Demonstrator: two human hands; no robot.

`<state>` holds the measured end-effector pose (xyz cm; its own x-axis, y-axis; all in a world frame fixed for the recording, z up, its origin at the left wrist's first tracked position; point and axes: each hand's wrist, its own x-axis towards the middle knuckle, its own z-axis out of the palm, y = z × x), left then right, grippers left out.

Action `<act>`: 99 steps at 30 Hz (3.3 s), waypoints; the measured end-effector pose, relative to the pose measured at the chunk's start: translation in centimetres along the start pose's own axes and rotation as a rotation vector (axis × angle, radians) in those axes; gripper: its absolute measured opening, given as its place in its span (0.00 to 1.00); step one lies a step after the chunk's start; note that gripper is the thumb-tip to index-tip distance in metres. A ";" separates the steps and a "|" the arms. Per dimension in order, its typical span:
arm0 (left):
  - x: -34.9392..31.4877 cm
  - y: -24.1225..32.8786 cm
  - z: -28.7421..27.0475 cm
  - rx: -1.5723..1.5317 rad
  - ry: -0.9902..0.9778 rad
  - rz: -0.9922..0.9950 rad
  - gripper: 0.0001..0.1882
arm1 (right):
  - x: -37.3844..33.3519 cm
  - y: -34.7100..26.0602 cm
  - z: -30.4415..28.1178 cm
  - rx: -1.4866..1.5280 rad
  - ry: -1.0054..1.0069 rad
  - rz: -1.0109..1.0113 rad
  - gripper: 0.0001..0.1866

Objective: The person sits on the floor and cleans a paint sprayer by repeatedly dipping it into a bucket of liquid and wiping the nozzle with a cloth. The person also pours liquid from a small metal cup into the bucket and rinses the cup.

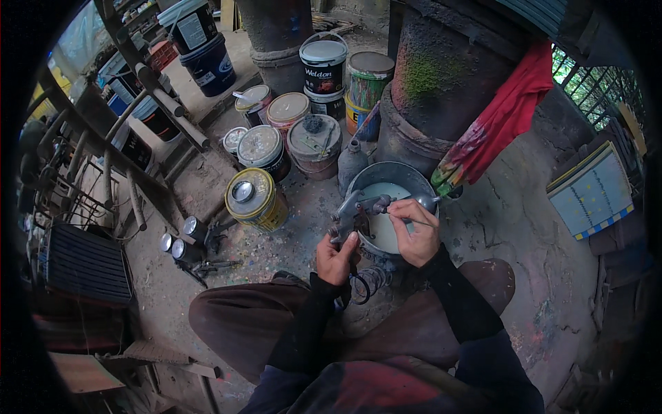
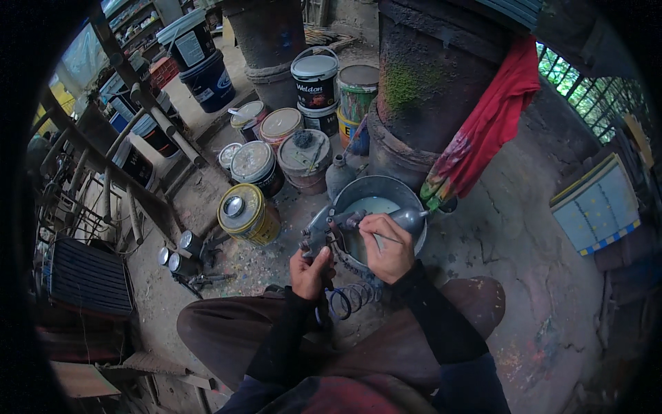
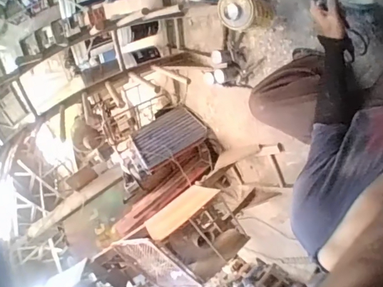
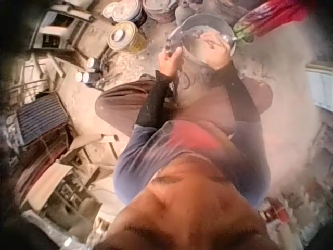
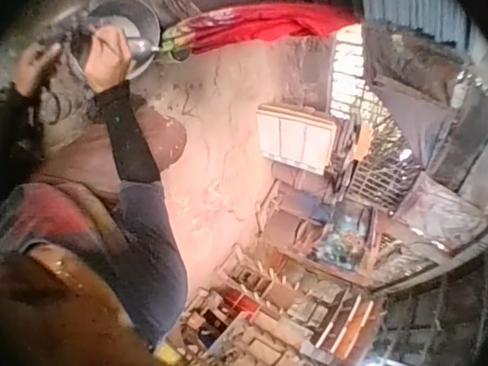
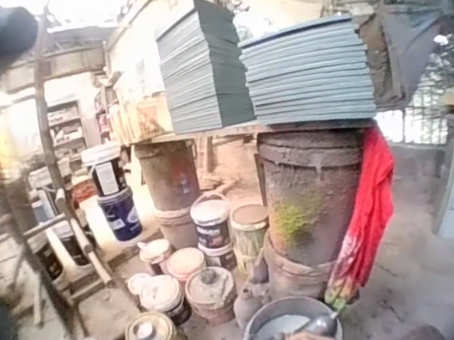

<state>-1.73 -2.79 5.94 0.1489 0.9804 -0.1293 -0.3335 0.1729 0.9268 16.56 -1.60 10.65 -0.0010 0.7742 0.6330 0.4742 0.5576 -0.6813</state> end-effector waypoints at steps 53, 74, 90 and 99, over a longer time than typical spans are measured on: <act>0.2 0.2 -0.4 -0.152 -0.022 -0.108 0.08 | 0.3 1.2 0.0 0.149 -0.091 0.043 0.07; 0.1 0.7 0.3 -0.176 0.022 -0.040 0.08 | 0.1 0.3 -0.8 0.055 0.049 -0.026 0.07; -0.1 1.1 0.2 -0.064 0.030 0.020 0.10 | -0.4 -0.3 -0.5 0.035 0.057 -0.045 0.07; 0.3 1.7 -0.4 -0.045 0.075 0.068 0.07 | 0.6 0.6 -1.6 -0.014 0.124 0.129 0.06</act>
<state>-2.57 -2.17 7.33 0.0548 0.9940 -0.0946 -0.3825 0.1084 0.9176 18.25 -1.27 11.20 0.1689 0.7954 0.5820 0.4753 0.4516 -0.7551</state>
